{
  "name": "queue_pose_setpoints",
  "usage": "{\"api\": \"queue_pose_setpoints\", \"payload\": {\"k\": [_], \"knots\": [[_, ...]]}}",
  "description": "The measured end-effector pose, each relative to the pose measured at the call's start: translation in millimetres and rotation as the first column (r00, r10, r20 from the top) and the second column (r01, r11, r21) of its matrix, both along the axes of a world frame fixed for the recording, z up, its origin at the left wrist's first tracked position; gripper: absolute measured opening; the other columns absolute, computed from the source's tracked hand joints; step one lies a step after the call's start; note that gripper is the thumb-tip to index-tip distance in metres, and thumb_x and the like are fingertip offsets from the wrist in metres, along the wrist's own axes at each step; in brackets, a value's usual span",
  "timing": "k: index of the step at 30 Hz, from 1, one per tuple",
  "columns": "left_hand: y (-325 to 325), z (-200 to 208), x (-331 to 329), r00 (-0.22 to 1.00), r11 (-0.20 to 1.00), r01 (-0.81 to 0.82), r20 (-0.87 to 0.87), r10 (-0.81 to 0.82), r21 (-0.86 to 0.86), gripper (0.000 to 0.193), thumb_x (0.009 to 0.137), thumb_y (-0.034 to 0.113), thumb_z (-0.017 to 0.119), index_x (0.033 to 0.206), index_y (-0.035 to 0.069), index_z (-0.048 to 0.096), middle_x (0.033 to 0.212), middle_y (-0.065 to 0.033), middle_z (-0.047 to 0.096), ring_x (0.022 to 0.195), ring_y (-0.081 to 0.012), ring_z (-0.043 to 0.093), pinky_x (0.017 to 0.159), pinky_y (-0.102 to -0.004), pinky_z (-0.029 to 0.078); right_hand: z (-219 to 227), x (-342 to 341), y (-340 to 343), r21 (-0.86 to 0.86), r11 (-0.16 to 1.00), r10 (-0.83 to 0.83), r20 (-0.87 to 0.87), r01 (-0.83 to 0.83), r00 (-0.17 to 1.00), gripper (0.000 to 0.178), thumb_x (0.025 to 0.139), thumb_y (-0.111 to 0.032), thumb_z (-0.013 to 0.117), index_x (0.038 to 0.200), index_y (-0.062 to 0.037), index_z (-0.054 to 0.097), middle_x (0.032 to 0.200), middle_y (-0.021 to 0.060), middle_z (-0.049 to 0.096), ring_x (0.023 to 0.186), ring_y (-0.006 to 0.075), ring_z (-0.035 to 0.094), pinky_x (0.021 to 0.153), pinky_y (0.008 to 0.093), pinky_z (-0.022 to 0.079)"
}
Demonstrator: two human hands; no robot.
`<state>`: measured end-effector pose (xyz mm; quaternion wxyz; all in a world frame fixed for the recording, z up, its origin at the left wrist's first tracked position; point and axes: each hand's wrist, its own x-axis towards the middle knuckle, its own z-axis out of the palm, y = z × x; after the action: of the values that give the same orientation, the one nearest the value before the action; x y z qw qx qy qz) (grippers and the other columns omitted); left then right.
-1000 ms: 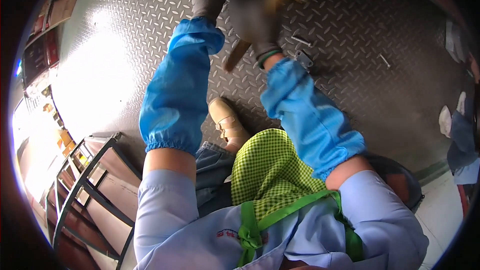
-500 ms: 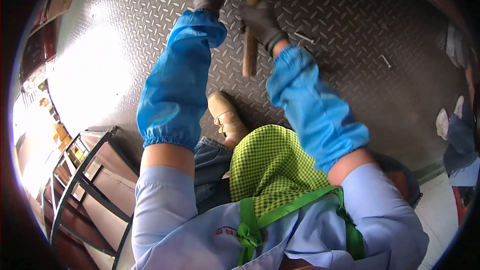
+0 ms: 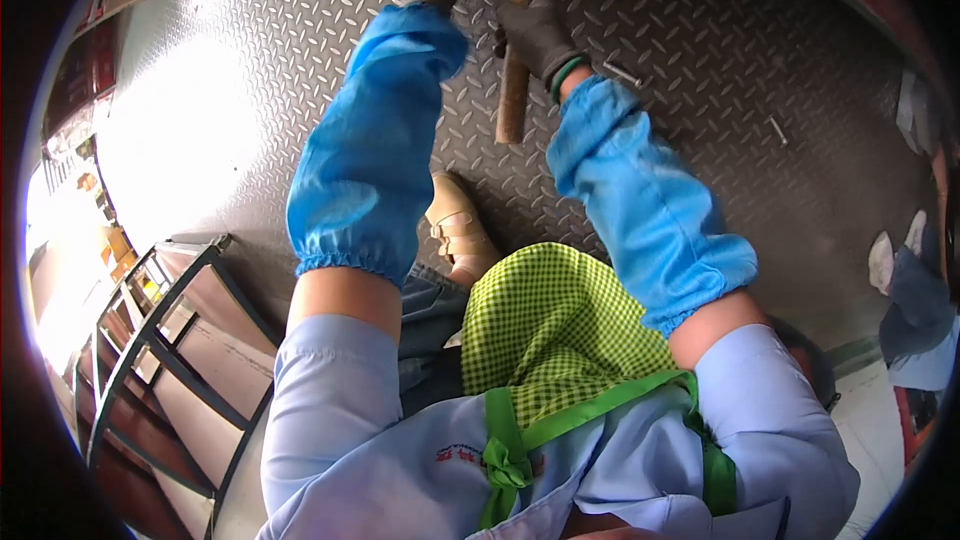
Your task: The person assembles a caster wheel using a mallet and their hands, then installs the caster assembly onto the metal frame of a table by fitting and hammering it into place.
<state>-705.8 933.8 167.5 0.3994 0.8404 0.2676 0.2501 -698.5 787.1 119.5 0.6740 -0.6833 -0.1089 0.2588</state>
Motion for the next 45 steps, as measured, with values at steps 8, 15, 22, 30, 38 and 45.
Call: {"api": "queue_pose_setpoints", "payload": {"k": [8, 15, 22, 30, 38, 45], "knots": [[19.3, -51.4, -16.6, 0.858, 0.995, -0.067, -0.504, 0.096, 0.076, 0.050, 0.071, 0.043, 0.066, 0.110, 0.011, 0.061, 0.105, -0.0149, 0.062, 0.101, -0.0259, 0.058, 0.087, -0.0315, 0.045, 17.4, 25.6, -13.0, -0.208, 0.973, -0.146, -0.197, 0.104, 0.969, 0.026, 0.078, -0.029, 0.060, 0.071, -0.0048, 0.054, 0.060, 0.0026, 0.051, 0.054, 0.0149, 0.053, 0.055, 0.0313, 0.045], [-2.7, -23.7, 5.7, 0.867, 0.935, -0.334, -0.427, 0.257, -0.117, 0.057, 0.076, 0.026, 0.066, 0.125, 0.011, 0.041, 0.105, -0.0128, 0.061, 0.094, -0.0271, 0.060, 0.075, -0.0356, 0.048, 7.7, 77.6, -73.3, -0.148, 0.987, 0.014, -0.300, -0.061, 0.954, 0.022, 0.079, -0.028, 0.060, 0.078, -0.0065, 0.056, 0.063, 0.0032, 0.054, 0.056, 0.0152, 0.052, 0.053, 0.0298, 0.043], [-7.2, -8.7, 45.1, 0.996, 0.539, -0.051, -0.004, 0.088, -0.841, 0.053, 0.078, 0.024, 0.064, 0.124, 0.011, 0.042, 0.105, -0.0120, 0.061, 0.094, -0.0286, 0.060, 0.075, -0.0356, 0.048, 26.5, 100.3, -96.9, -0.398, 0.908, 0.083, -0.140, -0.132, 0.987, 0.034, 0.072, -0.033, 0.068, 0.084, -0.0016, 0.061, 0.069, 0.0043, 0.054, 0.063, 0.0147, 0.051, 0.059, 0.0312, 0.044], [-8.5, 16.7, 89.8, 0.989, 0.647, 0.139, 0.136, -0.054, -0.749, 0.052, 0.077, 0.025, 0.064, 0.123, 0.012, 0.044, 0.107, -0.0115, 0.061, 0.096, -0.0279, 0.059, 0.078, -0.0353, 0.048, 29.2, 133.0, -144.9, -0.731, 0.681, 0.388, 0.418, 0.050, 0.821, 0.048, 0.074, -0.037, 0.065, 0.102, 0.0001, 0.052, 0.081, 0.0262, 0.060, 0.076, 0.0434, 0.058, 0.060, 0.0459, 0.046], [-0.9, -4.8, 59.5, 0.991, 0.721, 0.125, 0.113, -0.065, -0.681, 0.052, 0.076, 0.026, 0.064, 0.123, 0.013, 0.046, 0.108, -0.0109, 0.061, 0.097, -0.0271, 0.059, 0.080, -0.0350, 0.047, 74.3, 109.1, -100.8, -0.740, 0.667, 0.580, 0.589, 0.088, 0.563, 0.067, 0.077, -0.038, 0.059, 0.131, -0.0084, 0.032, 0.126, 0.0235, 0.040, 0.105, 0.0405, 0.050, 0.081, 0.0464, 0.046], [-7.0, -35.2, 31.7, 0.992, 0.746, 0.048, 0.118, 0.041, -0.664, 0.051, 0.076, 0.027, 0.064, 0.122, 0.014, 0.047, 0.109, -0.0104, 0.060, 0.098, -0.0265, 0.059, 0.082, -0.0347, 0.046, 41.8, 126.9, 8.2, -0.717, 0.682, 0.702, 0.583, -0.147, 0.410, 0.072, 0.078, -0.043, 0.059, 0.133, -0.0042, 0.033, 0.134, 0.0253, 0.034, 0.121, 0.0404, 0.036, 0.101, 0.0421, 0.031]]}}
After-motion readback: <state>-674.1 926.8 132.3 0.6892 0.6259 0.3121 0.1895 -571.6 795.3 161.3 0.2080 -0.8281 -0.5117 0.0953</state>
